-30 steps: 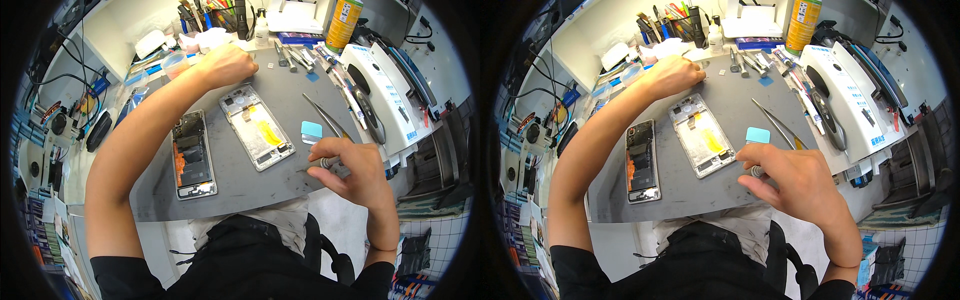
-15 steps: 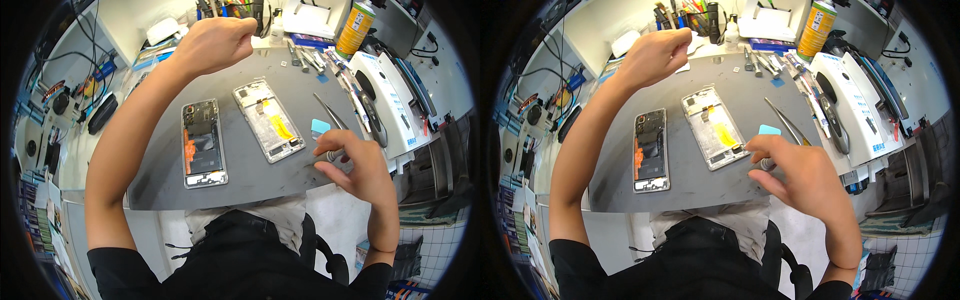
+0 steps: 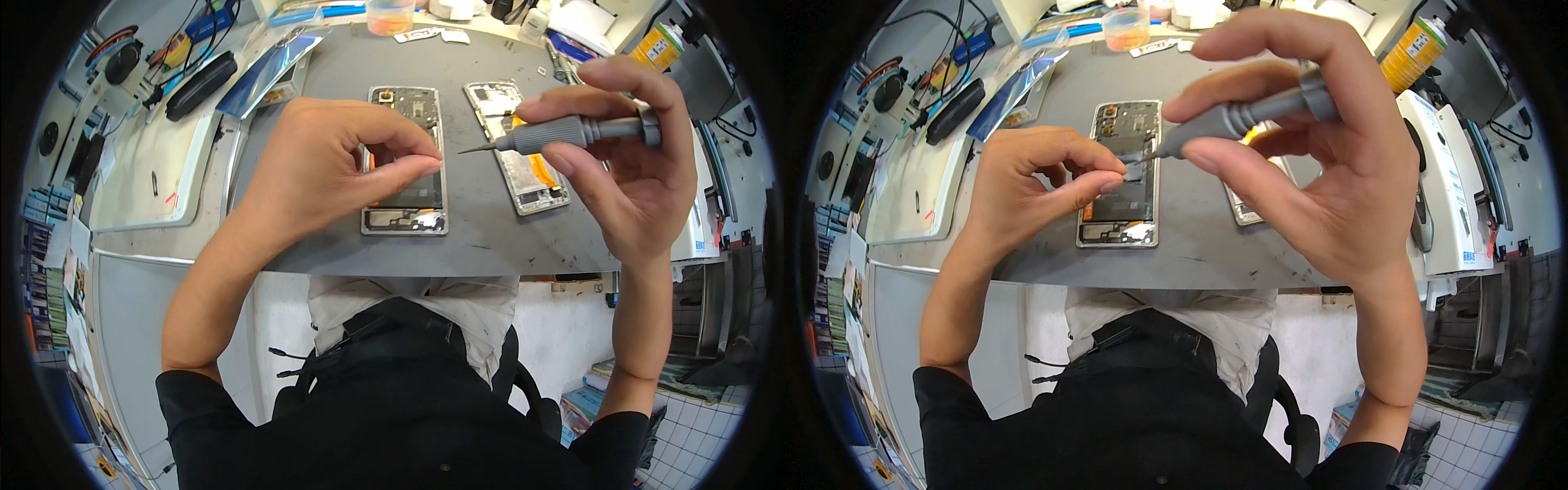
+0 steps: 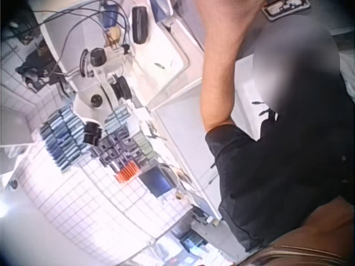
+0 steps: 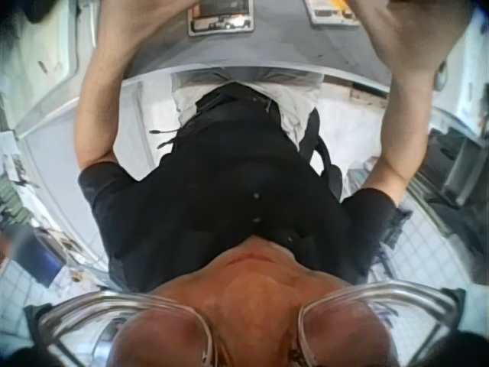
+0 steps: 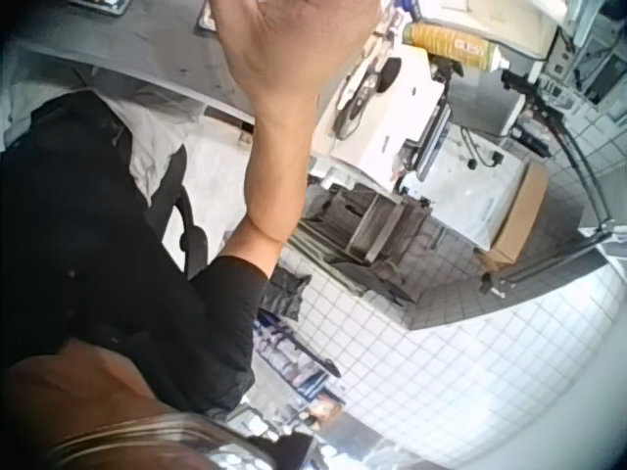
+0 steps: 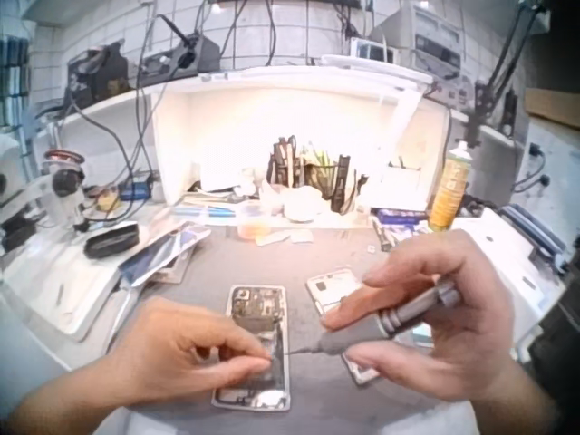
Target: The person uses a screwdriver to remove screws from the internal frame of a disassembled smartphone. They carefully place the removed screws onto a nearby workbench surface. The person then briefly stands up to hand a blue tablet to a customer at a counter before returning to the workbench to continue unscrewing components from the phone chassis.
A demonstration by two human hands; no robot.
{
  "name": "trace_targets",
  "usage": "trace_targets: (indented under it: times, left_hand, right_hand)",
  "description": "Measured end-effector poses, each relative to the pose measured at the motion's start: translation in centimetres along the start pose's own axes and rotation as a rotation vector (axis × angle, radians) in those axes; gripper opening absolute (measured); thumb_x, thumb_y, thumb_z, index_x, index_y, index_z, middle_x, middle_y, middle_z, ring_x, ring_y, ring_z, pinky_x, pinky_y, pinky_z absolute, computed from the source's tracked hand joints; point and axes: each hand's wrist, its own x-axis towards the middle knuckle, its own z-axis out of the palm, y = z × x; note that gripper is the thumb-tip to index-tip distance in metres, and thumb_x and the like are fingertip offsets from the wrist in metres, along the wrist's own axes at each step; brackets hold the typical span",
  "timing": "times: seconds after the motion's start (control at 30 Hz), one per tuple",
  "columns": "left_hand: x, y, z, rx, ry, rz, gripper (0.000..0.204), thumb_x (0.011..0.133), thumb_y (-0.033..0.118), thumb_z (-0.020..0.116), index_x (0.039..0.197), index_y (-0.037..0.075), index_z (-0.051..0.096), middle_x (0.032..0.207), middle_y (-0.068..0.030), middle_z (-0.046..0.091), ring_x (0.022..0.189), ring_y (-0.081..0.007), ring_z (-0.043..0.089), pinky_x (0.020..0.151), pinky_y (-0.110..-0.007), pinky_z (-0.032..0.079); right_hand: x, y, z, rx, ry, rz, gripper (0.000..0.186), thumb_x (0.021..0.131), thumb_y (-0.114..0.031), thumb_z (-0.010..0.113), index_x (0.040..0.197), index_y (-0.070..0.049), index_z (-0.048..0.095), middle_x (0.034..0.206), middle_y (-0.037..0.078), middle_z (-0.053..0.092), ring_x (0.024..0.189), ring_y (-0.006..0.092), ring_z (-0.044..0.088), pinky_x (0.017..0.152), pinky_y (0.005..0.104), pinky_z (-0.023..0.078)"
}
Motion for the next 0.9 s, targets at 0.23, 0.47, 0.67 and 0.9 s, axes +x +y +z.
trace_targets:
  times: [0.23, 0.47, 0.67, 0.9]
  left_hand:
    - [-0.7, 0.3, -0.5, 0.041, 0.033, 0.153, 0.009, 0.080, 0.014, 0.080, 0.084, 0.008, 0.075, 0.069, -0.0039, 0.070, 0.058, -0.0148, 0.064, 0.054, -0.026, 0.049]
    - [-1.5, 0.0, -0.5, 0.110, 0.025, 0.157, 0.010, 0.080, 0.012, 0.083, 0.081, 0.008, 0.074, 0.069, 0.0021, 0.068, 0.061, -0.0074, 0.060, 0.054, -0.023, 0.043]
    - [-1.6, -0.2, -0.6, 0.205, -0.030, 0.179, 0.011, 0.078, 0.009, 0.083, 0.080, 0.005, 0.073, 0.070, -0.0014, 0.068, 0.060, -0.0103, 0.060, 0.055, -0.025, 0.047]
    - [-2.6, -0.5, -0.1, 0.079, -0.114, 0.068, 0.012, 0.081, 0.019, 0.074, 0.083, 0.007, 0.075, 0.067, -0.0065, 0.067, 0.058, -0.0233, 0.064, 0.055, -0.034, 0.049]
  right_hand:
    - [1.5, -1.6, 1.3, -0.041, -0.112, 0.006, 0.053, 0.086, 0.010, 0.068, 0.132, 0.006, 0.042, 0.104, 0.026, 0.070, 0.103, 0.0263, 0.070, 0.073, 0.0257, 0.061]
    - [2.2, -2.0, 1.4, -0.111, -0.236, -0.066, 0.054, 0.084, 0.012, 0.069, 0.131, 0.005, 0.043, 0.106, 0.024, 0.070, 0.104, 0.0274, 0.070, 0.078, 0.0283, 0.062]
    - [2.5, -2.5, 1.8, -0.186, -0.316, -0.107, 0.054, 0.082, 0.009, 0.074, 0.128, 0.004, 0.046, 0.106, 0.021, 0.070, 0.103, 0.0274, 0.072, 0.078, 0.0289, 0.062]
    - [1.9, -1.9, 2.8, -0.163, -0.323, -0.032, 0.052, 0.081, 0.006, 0.076, 0.126, 0.001, 0.050, 0.105, 0.016, 0.070, 0.102, 0.0233, 0.072, 0.075, 0.0286, 0.062]
